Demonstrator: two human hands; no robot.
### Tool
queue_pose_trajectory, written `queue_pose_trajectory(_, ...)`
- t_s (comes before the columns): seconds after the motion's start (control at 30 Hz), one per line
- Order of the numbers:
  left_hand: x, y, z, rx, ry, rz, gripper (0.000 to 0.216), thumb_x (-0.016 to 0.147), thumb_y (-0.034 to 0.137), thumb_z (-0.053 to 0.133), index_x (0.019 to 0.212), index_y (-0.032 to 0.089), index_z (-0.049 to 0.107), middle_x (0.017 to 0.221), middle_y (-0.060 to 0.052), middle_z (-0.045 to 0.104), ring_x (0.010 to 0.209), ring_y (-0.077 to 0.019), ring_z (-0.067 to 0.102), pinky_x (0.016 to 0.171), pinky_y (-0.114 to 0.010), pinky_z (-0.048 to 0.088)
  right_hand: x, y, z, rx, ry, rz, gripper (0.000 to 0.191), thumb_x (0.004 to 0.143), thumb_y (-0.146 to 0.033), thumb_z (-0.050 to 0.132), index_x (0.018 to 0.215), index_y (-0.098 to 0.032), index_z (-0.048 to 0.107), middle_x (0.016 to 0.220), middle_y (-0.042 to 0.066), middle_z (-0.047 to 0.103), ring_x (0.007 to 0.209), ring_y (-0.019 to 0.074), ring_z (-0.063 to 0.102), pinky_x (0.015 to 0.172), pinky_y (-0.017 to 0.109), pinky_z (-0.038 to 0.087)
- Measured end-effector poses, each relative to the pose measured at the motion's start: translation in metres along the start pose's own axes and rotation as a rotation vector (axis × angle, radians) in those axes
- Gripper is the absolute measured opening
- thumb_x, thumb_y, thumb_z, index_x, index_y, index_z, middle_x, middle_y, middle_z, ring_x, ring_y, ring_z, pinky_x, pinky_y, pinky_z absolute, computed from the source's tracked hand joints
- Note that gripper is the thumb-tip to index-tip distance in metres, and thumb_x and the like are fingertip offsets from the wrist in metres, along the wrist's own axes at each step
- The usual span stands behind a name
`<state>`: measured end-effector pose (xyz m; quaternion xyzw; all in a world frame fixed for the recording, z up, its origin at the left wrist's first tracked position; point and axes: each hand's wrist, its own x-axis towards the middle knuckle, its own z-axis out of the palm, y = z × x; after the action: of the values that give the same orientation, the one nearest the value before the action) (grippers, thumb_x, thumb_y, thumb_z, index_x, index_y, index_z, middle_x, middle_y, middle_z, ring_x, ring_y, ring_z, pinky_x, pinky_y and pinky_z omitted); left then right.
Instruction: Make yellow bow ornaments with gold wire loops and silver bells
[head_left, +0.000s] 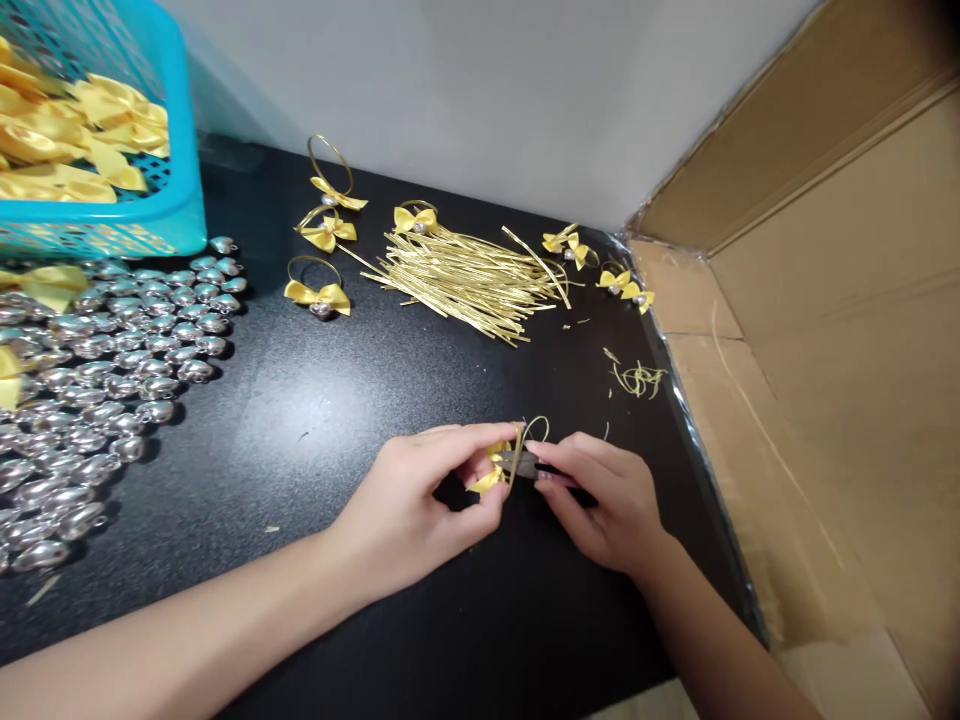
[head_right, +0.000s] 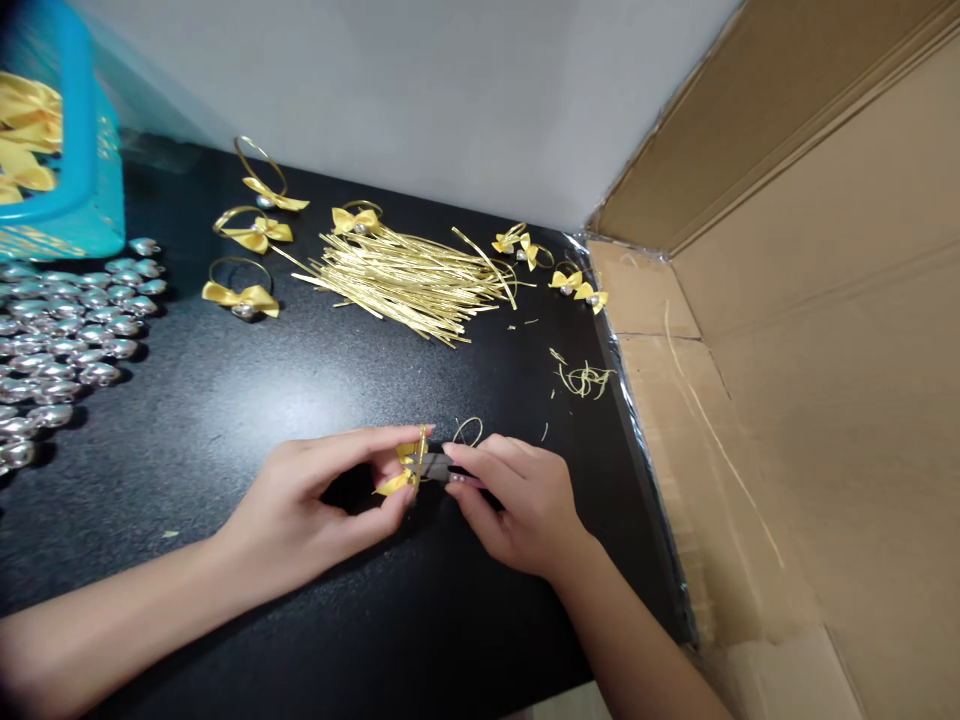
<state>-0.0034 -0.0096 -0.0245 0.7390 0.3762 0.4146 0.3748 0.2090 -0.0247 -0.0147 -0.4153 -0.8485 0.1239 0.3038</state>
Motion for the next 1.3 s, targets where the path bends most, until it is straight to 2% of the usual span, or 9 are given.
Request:
queue_pose_trajectory(0.33, 0.0013, -0.0001, -0.0001, -0.002, 0.001, -0.005, 0.037, 0.076, 0.004, 0.065, 0.112, 0.013, 0.068, 0.069, 0.005, 0.062, 0.059, -0.0058, 0.059, 0.063, -0.014, 0.05, -0.0024, -0.0003, -0.0006, 0.044, 0.055, 0.024, 0.02, 0.089, -0.013, 0.056, 0.107, -0.015, 0.065, 0.07, 0.002, 0.063, 0.057, 0.0116, 0.056, 0.051, 0.022, 0.044)
queue_pose_trajectory(0.5, 0.0017, -0.0003, -0.0007, 0.005, 0.012, 0.0, 0.036, 0.076, 0.004, 0.065, 0.111, 0.013, 0.068, 0.068, 0.005, 0.062, 0.058, -0.0057, 0.059, 0.063, -0.013, 0.049, -0.0018, -0.0013, -0.0008, 0.066, 0.018, 0.053, 0.023, 0.089, -0.017, 0.057, 0.111, -0.014, 0.064, 0.073, 0.003, 0.063, 0.057, 0.0112, 0.056, 0.05, 0.021, 0.045)
queue_pose_trajectory(1.03, -0.002, -0.0025, 0.0006, 0.072, -0.03, 0.008, 0.035, 0.079, 0.006, 0.064, 0.113, 0.016, 0.066, 0.069, 0.005, 0.064, 0.062, -0.0079, 0.061, 0.063, -0.017, 0.05, -0.0034, -0.0013, 0.004, -0.07, 0.031, 0.003, 0.016, 0.091, -0.017, 0.056, 0.104, -0.015, 0.065, 0.069, 0.002, 0.065, 0.056, 0.0117, 0.055, 0.052, 0.023, 0.043)
queue_pose_trajectory(1.3, -0.0003, -0.002, -0.0003, -0.02, 0.027, -0.042, 0.037, 0.076, 0.005, 0.067, 0.112, 0.014, 0.068, 0.07, 0.005, 0.063, 0.06, -0.0068, 0.06, 0.064, -0.016, 0.05, -0.0029, -0.0009, 0.0014, 0.054, 0.063, 0.068, 0.021, 0.088, -0.015, 0.057, 0.108, -0.016, 0.064, 0.07, 0.002, 0.061, 0.056, 0.0114, 0.054, 0.051, 0.022, 0.044)
